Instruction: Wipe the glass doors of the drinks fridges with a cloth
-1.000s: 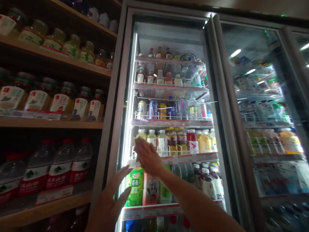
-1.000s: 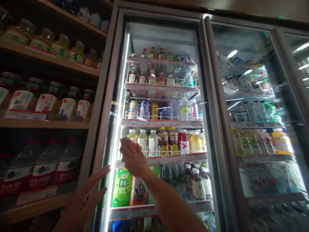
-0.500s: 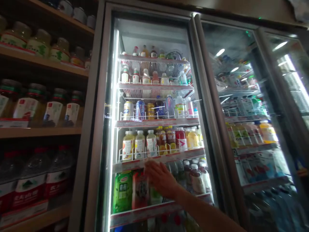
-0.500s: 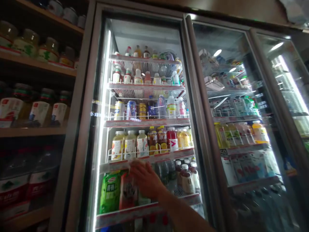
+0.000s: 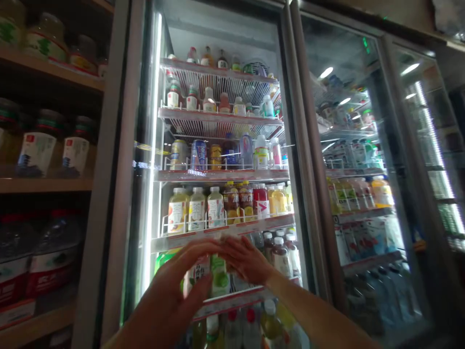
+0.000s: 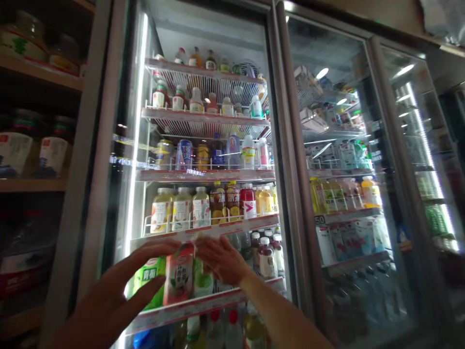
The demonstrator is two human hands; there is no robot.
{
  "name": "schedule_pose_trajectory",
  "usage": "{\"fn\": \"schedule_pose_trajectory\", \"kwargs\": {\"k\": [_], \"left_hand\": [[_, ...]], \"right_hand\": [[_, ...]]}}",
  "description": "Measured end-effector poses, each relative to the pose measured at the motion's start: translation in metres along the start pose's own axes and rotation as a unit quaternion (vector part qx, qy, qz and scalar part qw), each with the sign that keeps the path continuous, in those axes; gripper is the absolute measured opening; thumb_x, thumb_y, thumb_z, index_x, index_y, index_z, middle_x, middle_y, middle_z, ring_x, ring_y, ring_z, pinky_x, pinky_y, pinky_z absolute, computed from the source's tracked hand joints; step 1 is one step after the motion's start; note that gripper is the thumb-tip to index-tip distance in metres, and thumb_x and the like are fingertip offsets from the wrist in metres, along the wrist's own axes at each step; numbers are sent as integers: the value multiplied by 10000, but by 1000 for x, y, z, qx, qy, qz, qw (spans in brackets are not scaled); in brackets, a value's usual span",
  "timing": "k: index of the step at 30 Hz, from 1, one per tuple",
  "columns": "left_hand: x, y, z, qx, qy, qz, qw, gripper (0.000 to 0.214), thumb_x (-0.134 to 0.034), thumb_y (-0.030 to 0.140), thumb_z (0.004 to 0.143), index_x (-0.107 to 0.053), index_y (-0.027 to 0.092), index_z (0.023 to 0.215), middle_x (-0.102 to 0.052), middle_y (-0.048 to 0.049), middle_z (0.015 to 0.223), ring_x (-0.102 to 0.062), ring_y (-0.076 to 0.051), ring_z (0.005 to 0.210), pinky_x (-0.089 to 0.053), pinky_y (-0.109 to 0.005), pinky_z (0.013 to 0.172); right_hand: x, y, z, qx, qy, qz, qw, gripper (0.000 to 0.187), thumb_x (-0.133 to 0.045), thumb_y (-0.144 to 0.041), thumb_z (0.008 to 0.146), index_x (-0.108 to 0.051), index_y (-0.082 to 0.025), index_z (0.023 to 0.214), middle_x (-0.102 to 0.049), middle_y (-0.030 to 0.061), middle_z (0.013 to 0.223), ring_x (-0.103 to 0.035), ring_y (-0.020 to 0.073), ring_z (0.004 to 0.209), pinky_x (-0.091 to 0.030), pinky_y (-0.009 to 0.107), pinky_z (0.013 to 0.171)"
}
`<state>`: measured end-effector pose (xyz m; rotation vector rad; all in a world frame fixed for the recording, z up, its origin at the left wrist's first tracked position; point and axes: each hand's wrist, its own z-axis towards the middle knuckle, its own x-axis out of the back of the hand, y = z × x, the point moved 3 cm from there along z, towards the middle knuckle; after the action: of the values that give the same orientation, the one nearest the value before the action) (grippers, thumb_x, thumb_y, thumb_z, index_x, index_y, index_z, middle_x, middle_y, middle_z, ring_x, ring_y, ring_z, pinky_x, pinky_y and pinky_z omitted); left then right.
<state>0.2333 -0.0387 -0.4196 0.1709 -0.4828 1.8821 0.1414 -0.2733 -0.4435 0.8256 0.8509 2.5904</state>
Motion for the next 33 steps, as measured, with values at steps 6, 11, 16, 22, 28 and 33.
{"fn": "schedule_pose_trajectory", "kwargs": {"k": [6, 11, 16, 22, 28, 33], "left_hand": [[-72, -18, -10, -8, 45, 99, 994, 491, -389, 439, 882, -469, 200, 1303, -353, -137, 1460, -297, -319, 1357, -320, -519, 1048], [-99, 6, -40, -27, 30, 64, 997, 608, -479, 470, 847, -333, 272, 1403, -335, -88, 1479, -177, -276, 1409, -150, -505, 1134], [-110, 30, -30, -6, 31, 36, 999, 650, -507, 474, 837, -289, 289, 1421, -294, -92, 1496, -166, -277, 1410, -90, -535, 1135], [-121, 38, -54, -5, 20, 32, 999, 640, -505, 469, 839, -291, 304, 1419, -308, -75, 1491, -155, -255, 1413, -76, -509, 1144], [-122, 36, -59, -22, 27, 54, 998, 568, -507, 466, 838, -411, 264, 1360, -389, -88, 1446, -159, -229, 1415, -74, -471, 1152], [-121, 35, -61, -25, 12, 84, 996, 495, -518, 434, 834, -501, 237, 1288, -425, -93, 1423, -157, -232, 1416, -78, -467, 1152]], "right_hand": [[8, 32, -26, -217, 98, -54, 970, 527, -397, -215, 873, -376, -223, 1399, -380, 62, 1463, -167, 229, 1414, -136, 480, 1125], [-2, 23, -96, -191, 54, -57, 979, 570, -414, -203, 863, -326, -240, 1425, -374, 60, 1466, -165, 244, 1414, -179, 489, 1118], [33, 108, -102, -362, 137, -103, 916, 587, -328, -235, 914, -165, -194, 1477, -187, 114, 1537, -123, 299, 1419, -272, 547, 1072], [3, 43, -194, -342, 91, -110, 929, 718, -391, -190, 898, 20, -231, 1484, 12, 96, 1563, -114, 321, 1418, -385, 545, 1015], [16, 68, -132, -327, 143, -100, 929, 666, -372, -232, 916, -29, -233, 1487, -100, 112, 1555, -113, 316, 1419, -307, 566, 1058], [0, 15, -89, -161, 61, -41, 984, 582, -424, -218, 881, -280, -222, 1444, -318, 56, 1497, -108, 256, 1426, -183, 497, 1128]]}}
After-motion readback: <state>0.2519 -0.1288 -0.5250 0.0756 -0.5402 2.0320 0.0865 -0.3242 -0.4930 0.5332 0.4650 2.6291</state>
